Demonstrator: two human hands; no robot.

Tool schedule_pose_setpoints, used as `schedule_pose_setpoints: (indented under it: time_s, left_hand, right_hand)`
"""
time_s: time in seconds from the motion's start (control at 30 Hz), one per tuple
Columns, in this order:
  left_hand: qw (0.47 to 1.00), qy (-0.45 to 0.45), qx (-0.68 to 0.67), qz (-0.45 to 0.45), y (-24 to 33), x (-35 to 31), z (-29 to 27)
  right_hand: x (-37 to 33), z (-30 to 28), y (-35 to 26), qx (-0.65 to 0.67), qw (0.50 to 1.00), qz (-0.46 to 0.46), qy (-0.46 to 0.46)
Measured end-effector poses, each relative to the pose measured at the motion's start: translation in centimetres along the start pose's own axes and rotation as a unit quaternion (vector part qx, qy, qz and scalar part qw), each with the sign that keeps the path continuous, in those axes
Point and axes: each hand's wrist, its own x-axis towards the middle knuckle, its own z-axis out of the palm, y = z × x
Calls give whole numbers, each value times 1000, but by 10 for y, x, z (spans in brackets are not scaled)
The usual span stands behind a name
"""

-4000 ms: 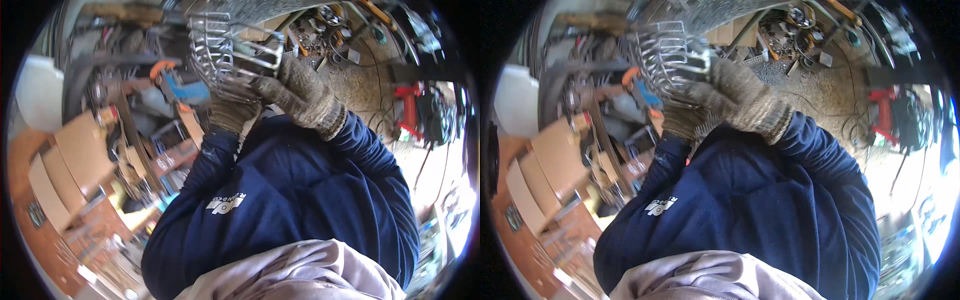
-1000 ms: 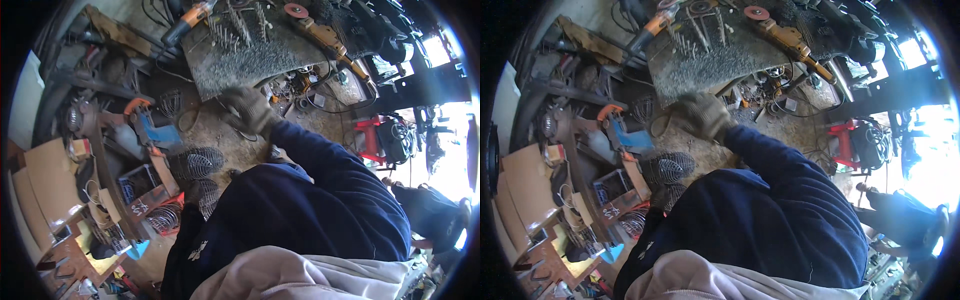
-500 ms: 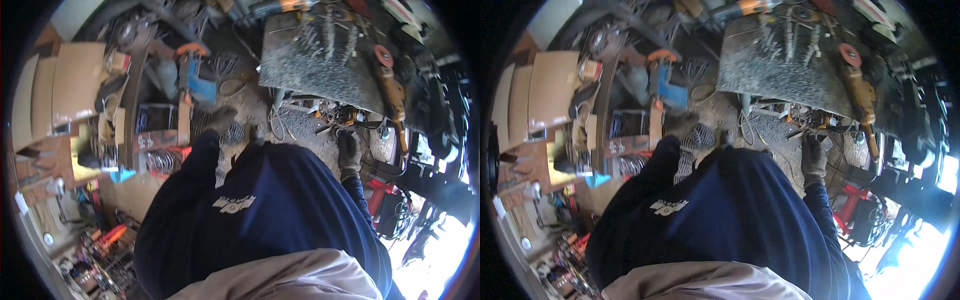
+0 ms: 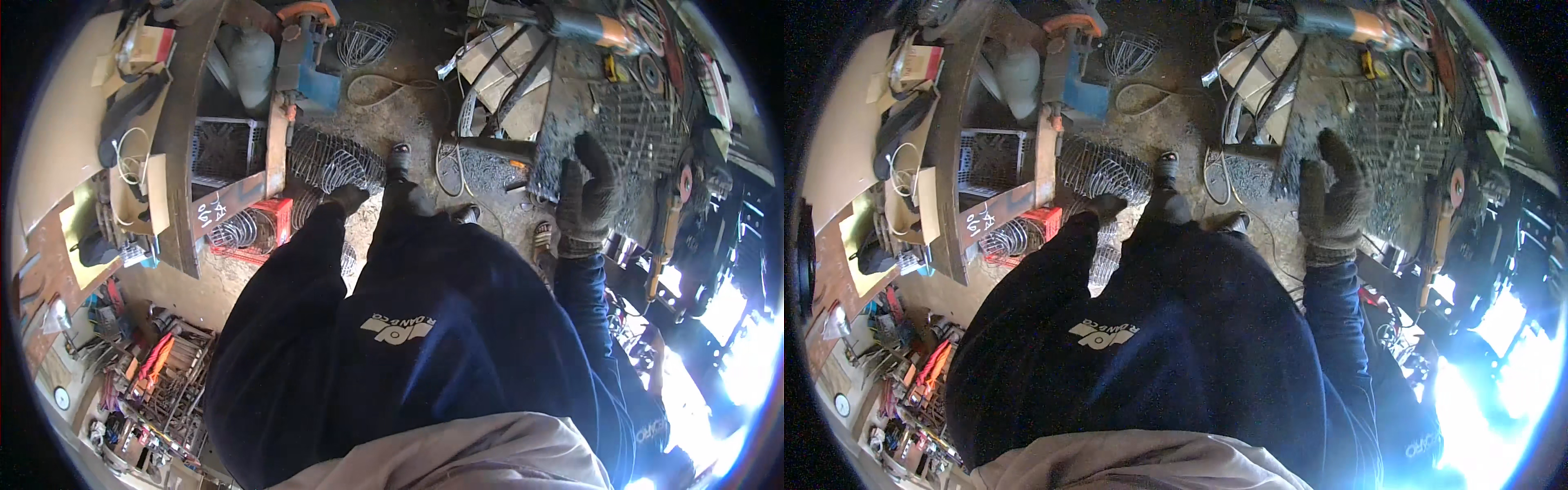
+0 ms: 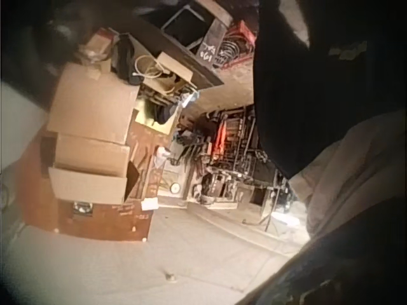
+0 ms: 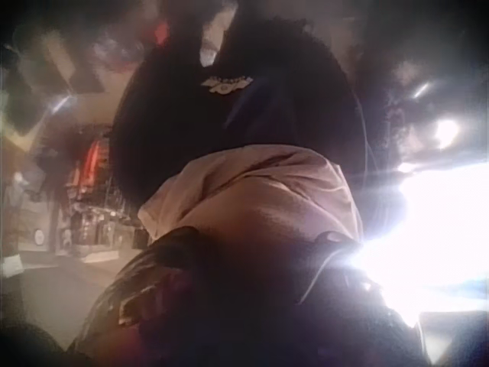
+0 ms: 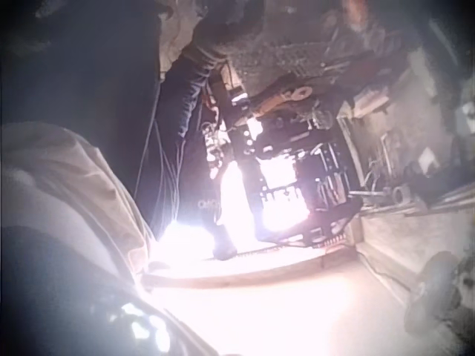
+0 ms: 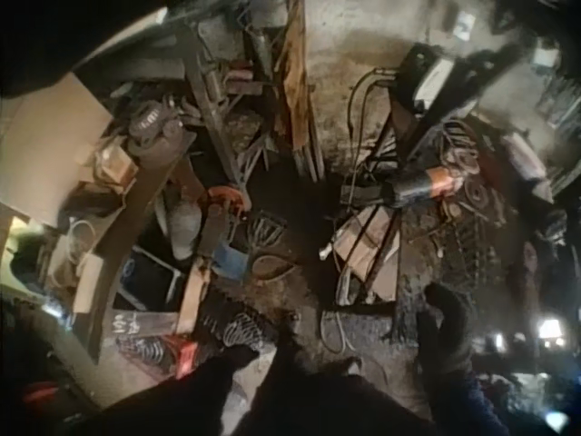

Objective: The person welds components of a curved metal cage-like frame using a welding tool, positioning the frame by hand and applying the tool to various joints.

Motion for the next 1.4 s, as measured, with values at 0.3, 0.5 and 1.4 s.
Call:
schedule_pose_setpoints:
  time_s: [0.3, 0.5, 1.4]
  left_hand:
    - [971, -82, -185, -128, -71, 125, -89]
    - [954, 179, -158, -180, -150, 293, -130]
    - [930, 260, 33, -257, -353, 541, -275]
  right_hand:
    - [100, 61, -1, -204, 969, 135, -30]
    - [118, 107, 37, -314, 937, 128, -83]
    - [145, 144, 110, -407, 879, 188, -160]
